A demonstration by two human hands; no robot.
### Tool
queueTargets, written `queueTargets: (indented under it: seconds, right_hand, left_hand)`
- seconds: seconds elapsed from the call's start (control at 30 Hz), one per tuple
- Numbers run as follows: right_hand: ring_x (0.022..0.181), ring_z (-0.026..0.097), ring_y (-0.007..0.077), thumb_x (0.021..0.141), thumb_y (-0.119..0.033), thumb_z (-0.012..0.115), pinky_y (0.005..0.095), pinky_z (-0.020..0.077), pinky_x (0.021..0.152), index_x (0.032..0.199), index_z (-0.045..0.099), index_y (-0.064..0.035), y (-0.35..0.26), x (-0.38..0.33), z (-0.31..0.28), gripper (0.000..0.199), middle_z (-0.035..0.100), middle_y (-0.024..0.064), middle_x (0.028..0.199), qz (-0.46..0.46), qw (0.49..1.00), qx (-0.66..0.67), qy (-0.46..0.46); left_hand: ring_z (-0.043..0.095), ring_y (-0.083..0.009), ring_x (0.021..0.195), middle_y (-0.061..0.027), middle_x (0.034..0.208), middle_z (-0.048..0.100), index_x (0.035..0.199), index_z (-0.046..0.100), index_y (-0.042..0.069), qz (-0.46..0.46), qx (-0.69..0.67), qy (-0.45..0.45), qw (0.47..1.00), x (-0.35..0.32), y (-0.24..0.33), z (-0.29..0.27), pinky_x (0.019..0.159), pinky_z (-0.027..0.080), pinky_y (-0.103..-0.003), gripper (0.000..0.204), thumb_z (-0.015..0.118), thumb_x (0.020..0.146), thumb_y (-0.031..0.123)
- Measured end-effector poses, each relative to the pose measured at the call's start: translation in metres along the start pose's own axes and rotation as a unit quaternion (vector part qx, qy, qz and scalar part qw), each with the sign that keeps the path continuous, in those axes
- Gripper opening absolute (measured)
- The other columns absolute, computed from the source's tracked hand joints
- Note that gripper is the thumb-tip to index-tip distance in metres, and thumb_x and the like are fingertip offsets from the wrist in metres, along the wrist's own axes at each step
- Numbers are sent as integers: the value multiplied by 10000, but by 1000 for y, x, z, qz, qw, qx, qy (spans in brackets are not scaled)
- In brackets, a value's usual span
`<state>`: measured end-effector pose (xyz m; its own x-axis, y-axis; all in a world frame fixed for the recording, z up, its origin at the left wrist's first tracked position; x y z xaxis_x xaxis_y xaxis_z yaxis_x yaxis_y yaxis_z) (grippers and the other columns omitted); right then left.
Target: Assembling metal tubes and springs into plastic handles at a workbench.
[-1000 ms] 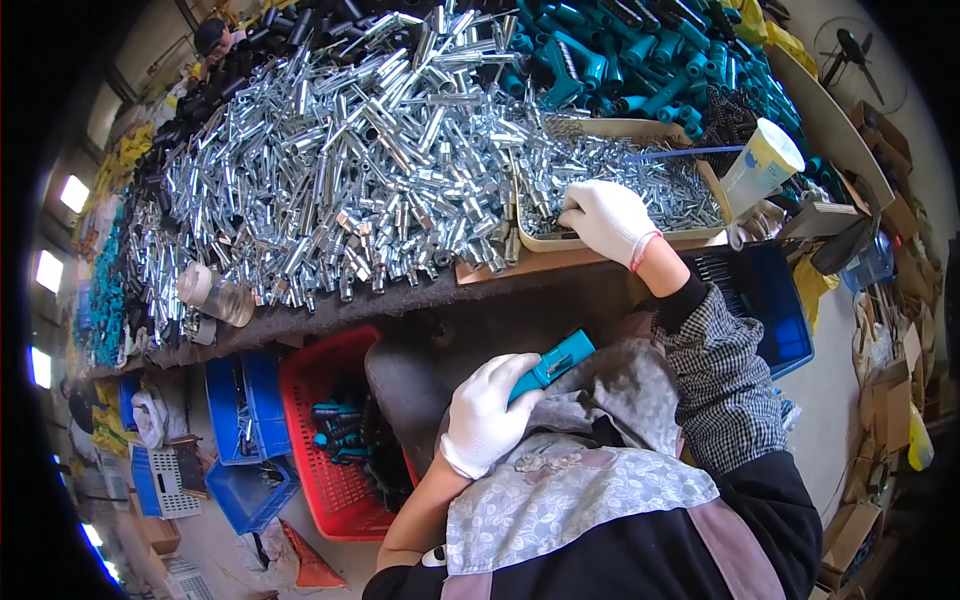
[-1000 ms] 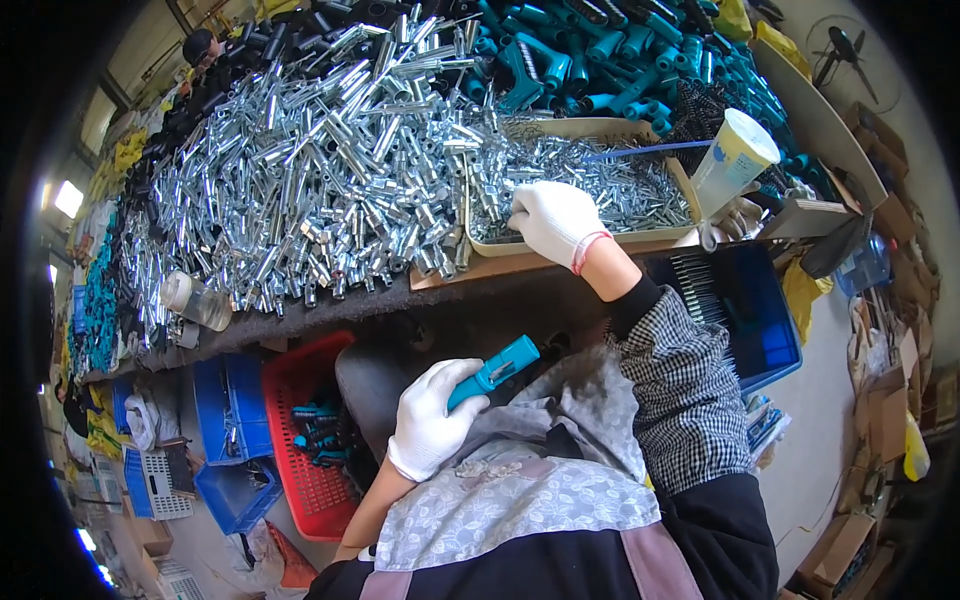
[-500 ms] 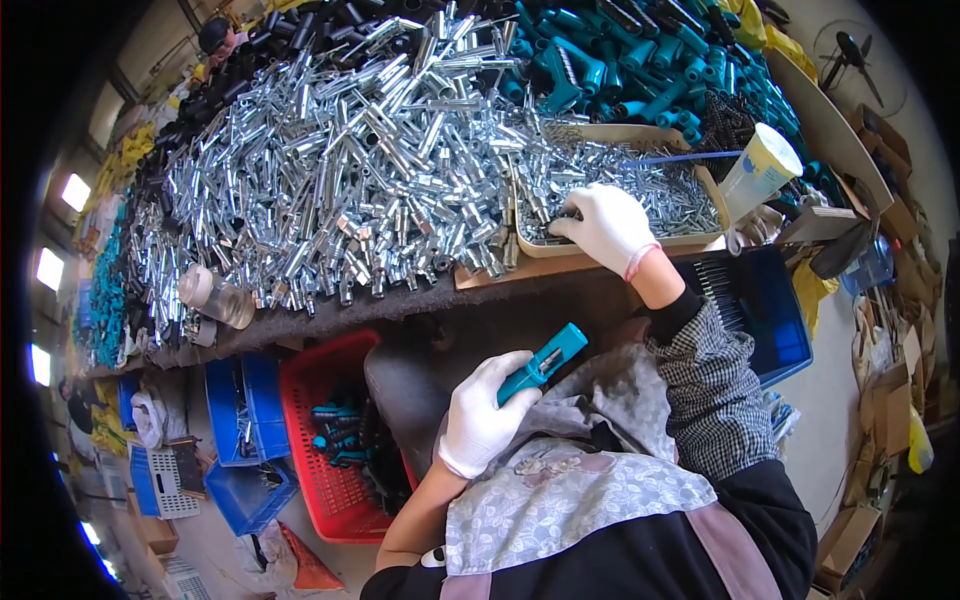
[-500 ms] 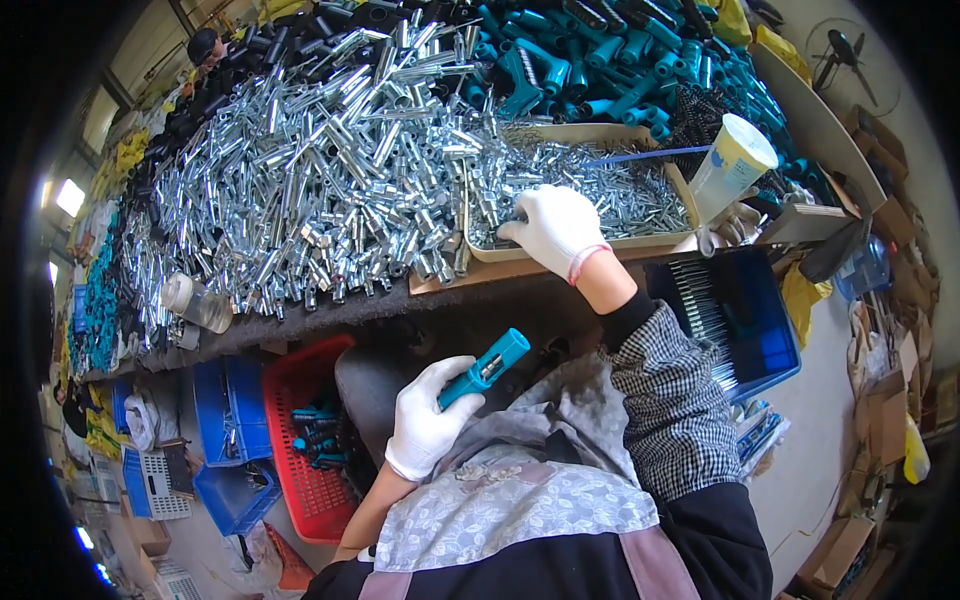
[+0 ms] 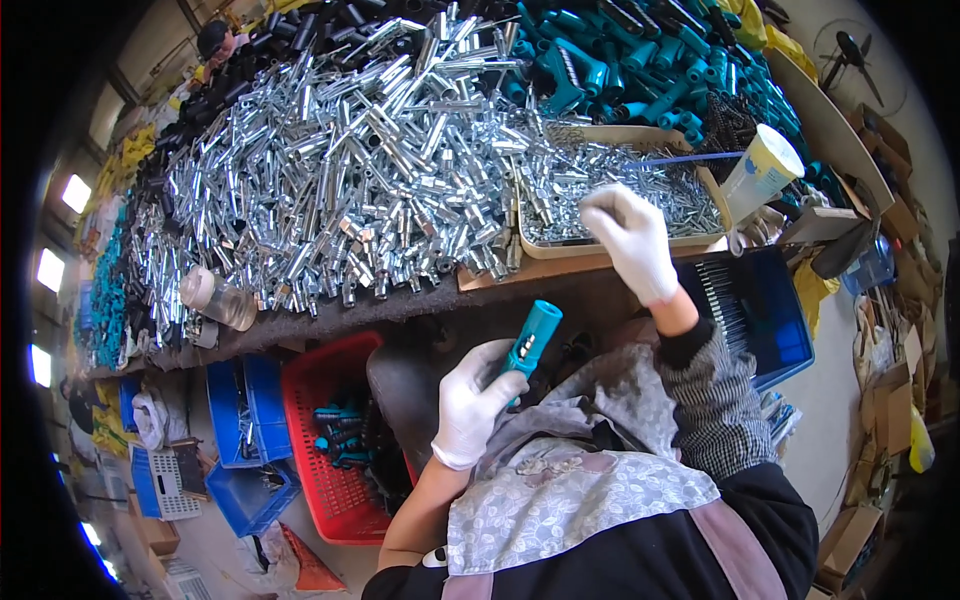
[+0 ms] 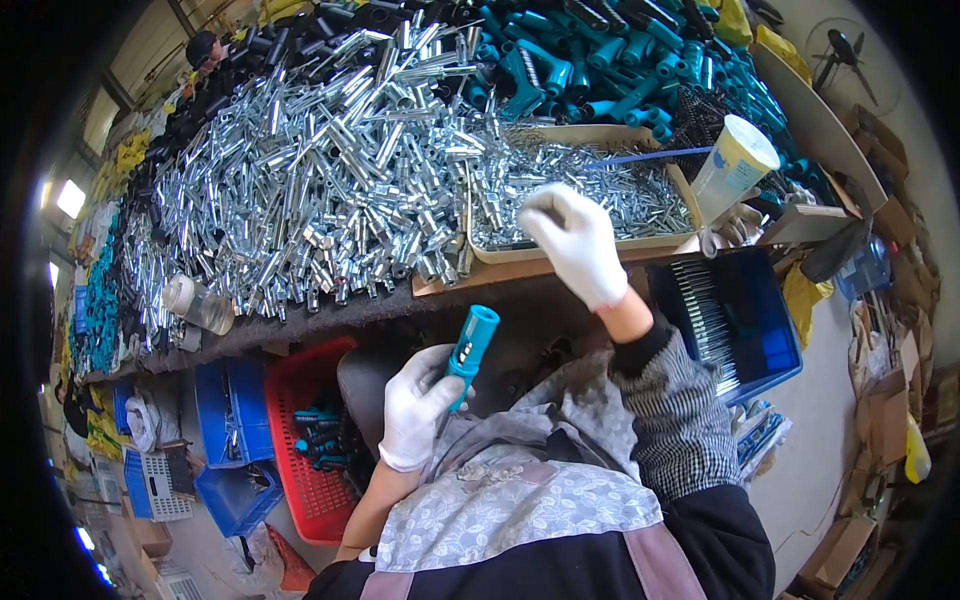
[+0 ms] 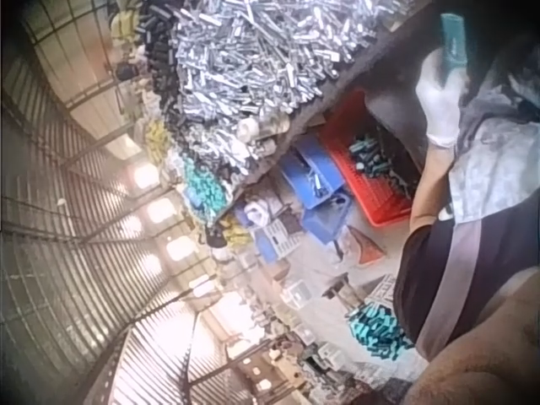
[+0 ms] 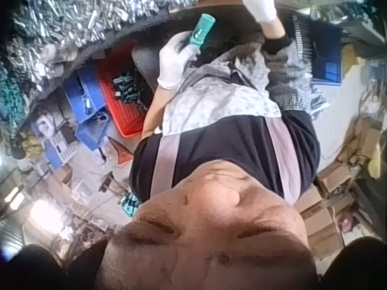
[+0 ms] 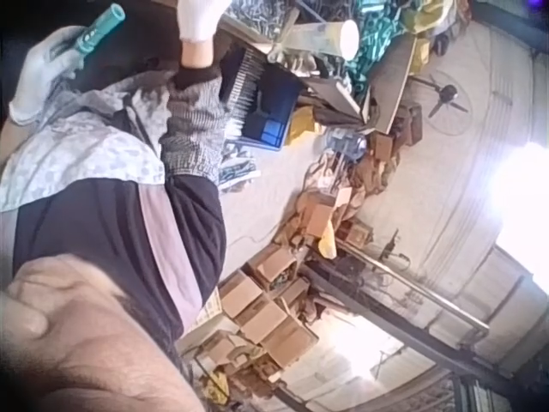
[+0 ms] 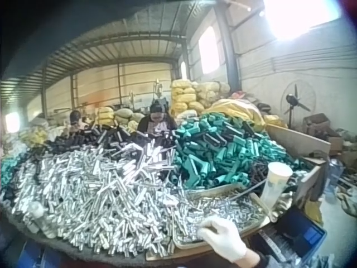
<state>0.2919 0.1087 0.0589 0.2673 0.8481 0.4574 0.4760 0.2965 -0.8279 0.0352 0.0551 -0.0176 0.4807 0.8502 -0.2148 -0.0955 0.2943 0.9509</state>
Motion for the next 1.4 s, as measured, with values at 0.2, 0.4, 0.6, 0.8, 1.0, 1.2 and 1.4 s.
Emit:
queueTargets:
  seconds: [0.2, 0.4, 0.6, 0.8, 1.0, 1.2, 1.4]
  right_hand:
    - [752, 659, 212, 824, -116, 736, 321, 514, 706, 881, 690, -7, -25, -86, 46, 132, 665, 114, 817, 35, 983, 16, -180]
    - [725, 653, 221, 828, -176, 764, 328, 504, 665, 888, 694, -39, -14, -96, 56, 165, 658, 106, 806, 50, 985, -22, -164]
    - [873, 604, 84, 890, -167, 759, 273, 503, 806, 1037, 661, -13, 20, -109, 71, 234, 675, -2, 950, 292, 886, 269, -239]
    - [1083, 598, 151, 878, -208, 776, 347, 484, 985, 1305, 543, 3, 15, -104, 75, 530, 628, 69, 1190, 226, 895, 311, -227]
    - [988, 577, 127, 822, -190, 761, 313, 483, 932, 1248, 557, -2, 2, -91, 76, 508, 619, 63, 1084, 167, 932, 223, -231]
    - [946, 598, 189, 806, -292, 811, 338, 497, 890, 1254, 545, -12, -11, -72, 75, 592, 622, 107, 1033, 122, 940, 212, -239]
    - [968, 630, 301, 591, -338, 874, 408, 503, 817, 1112, 652, -88, -66, -48, 56, 619, 650, 85, 995, -237, 891, -216, -322]
  left_hand:
    - [610, -155, 964, -119, 1171, 627, 1355, 492, -87, 42, -15, 20, 999, 10, 5, 7, 850, 500, -283, 524, 640, 915, 156]
    - [590, -139, 1037, -96, 1184, 631, 1334, 534, -74, 107, 24, 49, 993, 9, 2, 7, 947, 470, -286, 453, 633, 900, 14]
    - [617, -124, 898, -87, 1138, 641, 1383, 501, -65, 34, -27, -3, 999, 8, -4, 10, 753, 534, -268, 524, 680, 936, 139]
    - [630, -142, 885, -88, 1112, 641, 1397, 480, -73, 10, -48, -39, 998, 13, -7, 15, 759, 541, -278, 557, 660, 942, 192]
    - [634, -159, 874, -100, 1076, 644, 1428, 433, -74, -24, -205, -69, 976, 12, -11, 25, 728, 533, -285, 693, 679, 941, 354]
    - [634, -171, 840, -102, 1044, 641, 1423, 434, -76, -27, -221, -91, 971, 15, 0, 19, 723, 515, -270, 698, 684, 938, 359]
    - [648, -159, 953, -118, 1071, 679, 1329, 547, -60, 105, 166, -82, 977, 18, 25, -7, 832, 528, -301, 523, 726, 869, 110]
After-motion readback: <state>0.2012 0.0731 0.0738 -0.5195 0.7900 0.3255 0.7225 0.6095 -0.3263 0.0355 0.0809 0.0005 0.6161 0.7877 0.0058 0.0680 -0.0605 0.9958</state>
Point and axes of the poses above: each hand's wrist, its own x-axis towards the middle knuckle, its own z-axis out of the palm, y = z × x, the point moved 6 cm from there along x, towards the middle knuckle
